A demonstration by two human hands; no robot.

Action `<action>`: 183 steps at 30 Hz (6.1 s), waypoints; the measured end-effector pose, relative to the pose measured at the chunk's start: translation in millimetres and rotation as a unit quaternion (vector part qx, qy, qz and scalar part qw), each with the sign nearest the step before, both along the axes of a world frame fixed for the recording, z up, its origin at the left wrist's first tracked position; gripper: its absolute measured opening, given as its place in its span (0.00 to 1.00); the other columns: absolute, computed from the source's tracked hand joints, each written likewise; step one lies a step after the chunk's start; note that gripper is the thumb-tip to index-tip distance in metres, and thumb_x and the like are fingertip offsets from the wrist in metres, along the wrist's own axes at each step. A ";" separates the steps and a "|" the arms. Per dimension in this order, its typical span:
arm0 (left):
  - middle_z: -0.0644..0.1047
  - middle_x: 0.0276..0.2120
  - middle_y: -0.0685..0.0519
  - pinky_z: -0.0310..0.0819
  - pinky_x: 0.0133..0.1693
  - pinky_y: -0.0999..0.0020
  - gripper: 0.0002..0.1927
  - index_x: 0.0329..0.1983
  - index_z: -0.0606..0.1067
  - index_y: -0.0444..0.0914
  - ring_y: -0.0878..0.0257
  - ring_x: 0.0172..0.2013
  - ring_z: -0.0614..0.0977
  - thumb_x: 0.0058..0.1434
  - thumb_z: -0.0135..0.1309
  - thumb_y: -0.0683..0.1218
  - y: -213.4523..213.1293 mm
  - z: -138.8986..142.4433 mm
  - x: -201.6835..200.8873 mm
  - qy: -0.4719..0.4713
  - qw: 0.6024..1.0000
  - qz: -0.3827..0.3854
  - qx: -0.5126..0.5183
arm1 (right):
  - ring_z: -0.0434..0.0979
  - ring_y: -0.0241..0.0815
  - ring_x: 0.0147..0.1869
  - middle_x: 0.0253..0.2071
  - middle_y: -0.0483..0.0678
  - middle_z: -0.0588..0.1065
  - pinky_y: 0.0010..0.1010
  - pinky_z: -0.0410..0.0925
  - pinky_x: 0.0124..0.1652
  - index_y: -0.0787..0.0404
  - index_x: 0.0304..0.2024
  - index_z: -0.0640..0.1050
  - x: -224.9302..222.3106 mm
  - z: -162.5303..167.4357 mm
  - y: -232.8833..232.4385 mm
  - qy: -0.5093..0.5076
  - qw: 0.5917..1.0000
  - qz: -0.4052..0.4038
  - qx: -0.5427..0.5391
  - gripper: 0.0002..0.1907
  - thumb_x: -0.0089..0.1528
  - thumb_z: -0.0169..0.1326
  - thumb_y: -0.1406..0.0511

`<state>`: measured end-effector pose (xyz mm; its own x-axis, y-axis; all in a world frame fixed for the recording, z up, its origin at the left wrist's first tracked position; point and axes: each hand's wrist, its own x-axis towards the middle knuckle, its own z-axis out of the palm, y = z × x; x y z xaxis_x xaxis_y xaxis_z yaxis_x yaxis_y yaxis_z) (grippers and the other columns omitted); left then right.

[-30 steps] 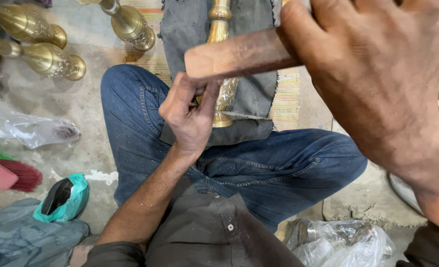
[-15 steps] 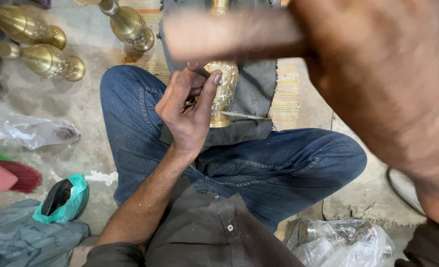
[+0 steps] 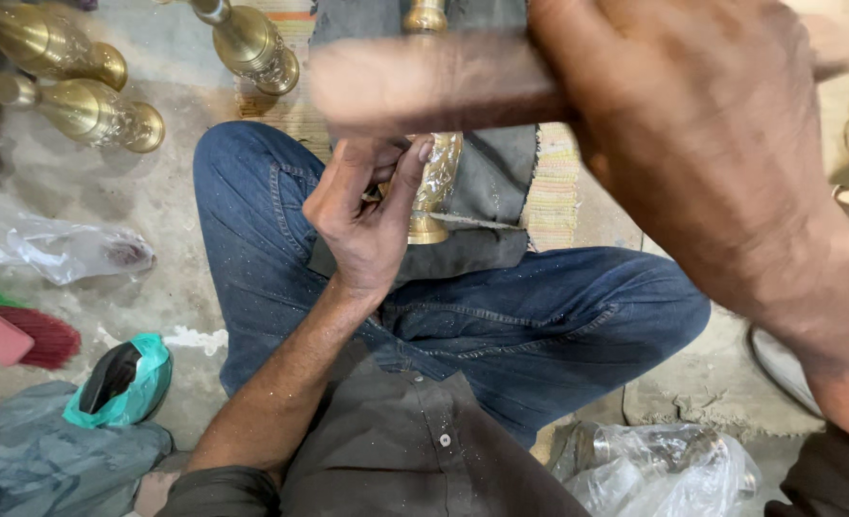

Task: The person sits cross-legged on the floor holding a brass vase in their lap and engraves decorative patterns into its surface, holding a chisel against the metal and striking it with a wooden mallet, repositioning the chisel repeatedly to work different areas of the vase body.

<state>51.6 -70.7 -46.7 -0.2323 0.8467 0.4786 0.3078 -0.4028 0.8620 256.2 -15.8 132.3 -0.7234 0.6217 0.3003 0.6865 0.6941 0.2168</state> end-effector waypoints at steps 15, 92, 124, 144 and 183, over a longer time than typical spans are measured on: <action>0.78 0.38 0.53 0.81 0.37 0.76 0.08 0.47 0.76 0.32 0.71 0.35 0.82 0.70 0.64 0.37 2.3 0.7 -0.4 -0.014 1.000 -0.002 -0.005 | 0.75 0.48 0.45 0.40 0.48 0.74 0.37 0.67 0.44 0.62 0.48 0.75 -5.9 1.6 -0.7 0.002 1.000 -0.001 0.001 0.12 0.63 0.59 0.70; 0.78 0.37 0.52 0.82 0.36 0.76 0.10 0.50 0.76 0.33 0.69 0.36 0.83 0.69 0.65 0.36 1.1 -2.4 -1.6 0.003 1.000 -0.013 0.011 | 0.75 0.42 0.48 0.43 0.43 0.73 0.34 0.66 0.49 0.58 0.48 0.73 6.6 -3.3 -3.8 -0.085 0.995 -0.015 0.057 0.11 0.63 0.58 0.69; 0.78 0.39 0.53 0.79 0.34 0.77 0.10 0.51 0.77 0.33 0.70 0.37 0.82 0.69 0.65 0.37 0.7 -3.9 -5.8 0.031 0.999 -0.016 0.000 | 0.77 0.48 0.49 0.42 0.49 0.75 0.39 0.67 0.48 0.62 0.51 0.75 0.4 -0.7 -1.8 -0.063 0.998 -0.013 0.016 0.11 0.67 0.60 0.70; 0.83 0.36 0.52 0.81 0.34 0.73 0.17 0.59 0.76 0.38 0.69 0.34 0.86 0.68 0.64 0.43 43.5 52.7 -8.6 0.122 0.985 -0.081 -0.091 | 0.79 0.59 0.46 0.42 0.56 0.78 0.44 0.70 0.44 0.62 0.51 0.78 14.9 -84.5 48.3 0.247 0.968 -0.046 -0.005 0.20 0.56 0.68 0.73; 0.82 0.54 0.51 0.88 0.47 0.73 0.18 0.64 0.74 0.35 0.66 0.46 0.87 0.72 0.62 0.41 37.5 35.6 -18.4 0.150 0.980 -0.128 -0.015 | 0.77 0.61 0.45 0.39 0.56 0.76 0.48 0.68 0.42 0.66 0.48 0.75 2.7 -68.3 26.9 0.238 0.969 -0.044 -0.038 0.17 0.59 0.66 0.72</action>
<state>33.2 -33.2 -11.1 0.1373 0.8740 0.4661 0.4407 -0.4753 0.7615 258.9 11.1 64.0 -0.4564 0.7085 0.5383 0.7537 0.6293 -0.1893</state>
